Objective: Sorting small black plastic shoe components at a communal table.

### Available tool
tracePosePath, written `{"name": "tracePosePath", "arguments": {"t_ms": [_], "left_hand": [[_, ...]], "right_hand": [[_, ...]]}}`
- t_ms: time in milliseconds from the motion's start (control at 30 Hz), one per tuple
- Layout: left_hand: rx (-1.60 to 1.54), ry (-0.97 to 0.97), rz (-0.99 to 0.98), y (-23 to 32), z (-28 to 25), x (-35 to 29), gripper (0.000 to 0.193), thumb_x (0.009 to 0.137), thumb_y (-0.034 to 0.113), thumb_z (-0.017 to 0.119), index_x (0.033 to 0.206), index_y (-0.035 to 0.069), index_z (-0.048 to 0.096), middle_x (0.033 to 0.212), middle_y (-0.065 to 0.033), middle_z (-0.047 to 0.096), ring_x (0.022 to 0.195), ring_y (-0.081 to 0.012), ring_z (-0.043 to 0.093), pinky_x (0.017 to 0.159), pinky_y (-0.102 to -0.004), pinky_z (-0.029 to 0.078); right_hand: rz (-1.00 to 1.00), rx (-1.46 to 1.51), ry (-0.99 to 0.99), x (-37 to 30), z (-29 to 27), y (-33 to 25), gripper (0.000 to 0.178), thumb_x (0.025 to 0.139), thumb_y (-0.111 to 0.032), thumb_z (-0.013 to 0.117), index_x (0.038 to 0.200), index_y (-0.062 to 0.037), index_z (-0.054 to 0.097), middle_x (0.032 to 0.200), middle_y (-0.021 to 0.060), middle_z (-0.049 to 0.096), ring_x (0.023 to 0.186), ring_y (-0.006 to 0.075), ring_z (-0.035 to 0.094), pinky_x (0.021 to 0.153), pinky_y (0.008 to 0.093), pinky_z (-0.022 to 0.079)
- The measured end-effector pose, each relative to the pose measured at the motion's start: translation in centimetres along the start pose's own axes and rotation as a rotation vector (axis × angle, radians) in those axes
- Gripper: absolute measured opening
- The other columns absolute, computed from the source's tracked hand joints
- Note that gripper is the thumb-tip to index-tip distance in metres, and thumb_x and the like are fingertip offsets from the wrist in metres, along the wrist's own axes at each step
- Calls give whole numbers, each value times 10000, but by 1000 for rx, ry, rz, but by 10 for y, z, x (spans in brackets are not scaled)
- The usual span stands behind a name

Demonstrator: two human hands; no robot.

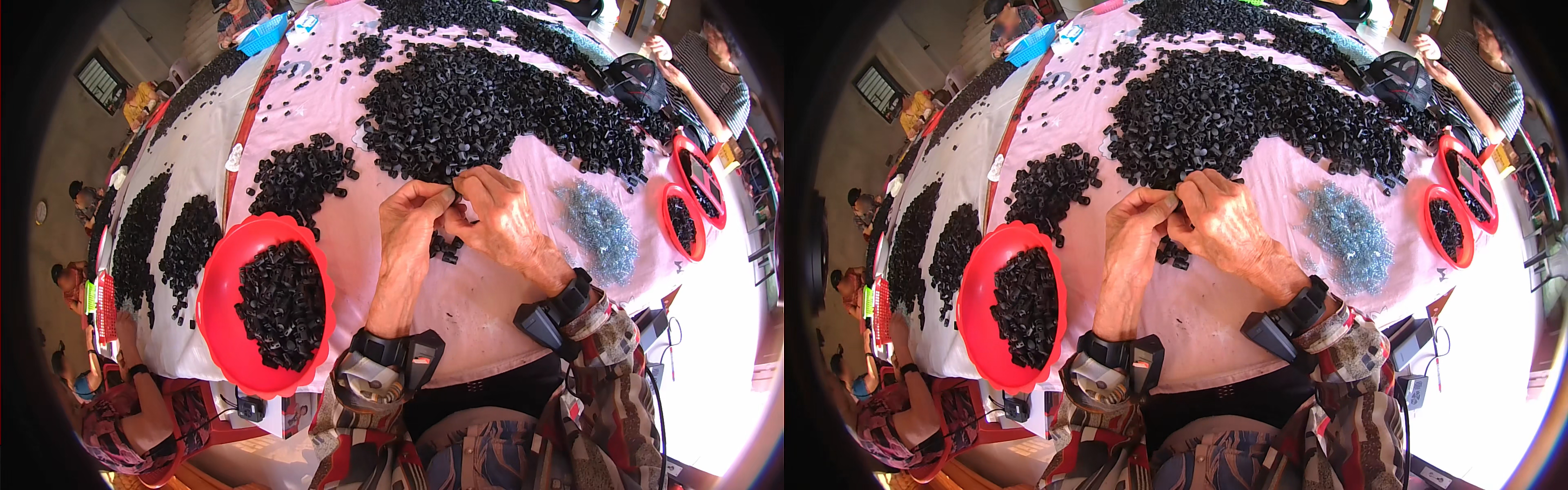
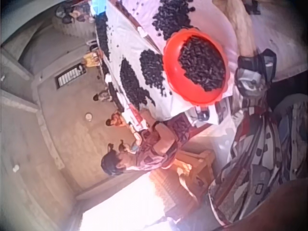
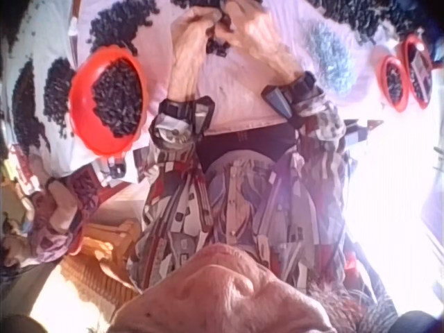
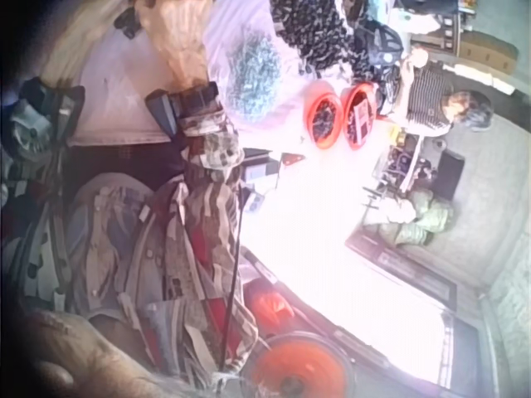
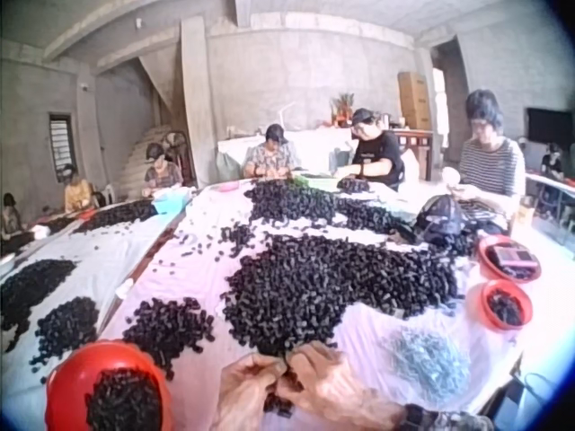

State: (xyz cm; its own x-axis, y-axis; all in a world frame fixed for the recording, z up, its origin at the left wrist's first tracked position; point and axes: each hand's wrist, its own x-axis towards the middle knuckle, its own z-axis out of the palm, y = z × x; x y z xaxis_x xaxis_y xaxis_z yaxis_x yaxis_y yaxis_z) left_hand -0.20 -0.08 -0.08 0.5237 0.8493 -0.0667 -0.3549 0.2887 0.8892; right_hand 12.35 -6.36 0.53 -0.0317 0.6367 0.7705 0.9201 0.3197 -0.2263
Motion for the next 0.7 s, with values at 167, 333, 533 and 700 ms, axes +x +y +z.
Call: {"name": "tracePosePath", "arguments": {"t_ms": [167,333,533,700], "left_hand": [[4,-5,-20,-2,-2,0,20,847,-6,616,846,-13,636,790,-93,656,680,-158,621,628,-272,497],[-41,-48,-34,-5,-5,5,47,867,7,596,883,-14,635,850,-95,653,776,-183,638,743,-301,522],[-205,-107,-68,-4,-10,3,82,887,40,588,934,-14,628,913,-117,655,853,-211,639,798,-319,519],[-279,-174,-148,-10,-13,10,112,900,85,586,945,-10,625,938,-122,652,905,-216,627,834,-334,504]], "right_hand": [[18,33,15,-2,2,-1,207,636,-48,656,778,-21,508,753,114,549,680,293,584,542,384,494],[185,194,1,-3,2,3,203,664,-27,655,829,-6,539,769,131,566,660,297,596,552,376,501],[249,338,-1,0,4,2,255,683,-38,664,918,8,575,804,139,591,676,285,621,589,360,519],[330,373,-28,0,-1,0,278,691,-48,671,945,10,576,806,138,592,686,278,626,600,355,523]]}}
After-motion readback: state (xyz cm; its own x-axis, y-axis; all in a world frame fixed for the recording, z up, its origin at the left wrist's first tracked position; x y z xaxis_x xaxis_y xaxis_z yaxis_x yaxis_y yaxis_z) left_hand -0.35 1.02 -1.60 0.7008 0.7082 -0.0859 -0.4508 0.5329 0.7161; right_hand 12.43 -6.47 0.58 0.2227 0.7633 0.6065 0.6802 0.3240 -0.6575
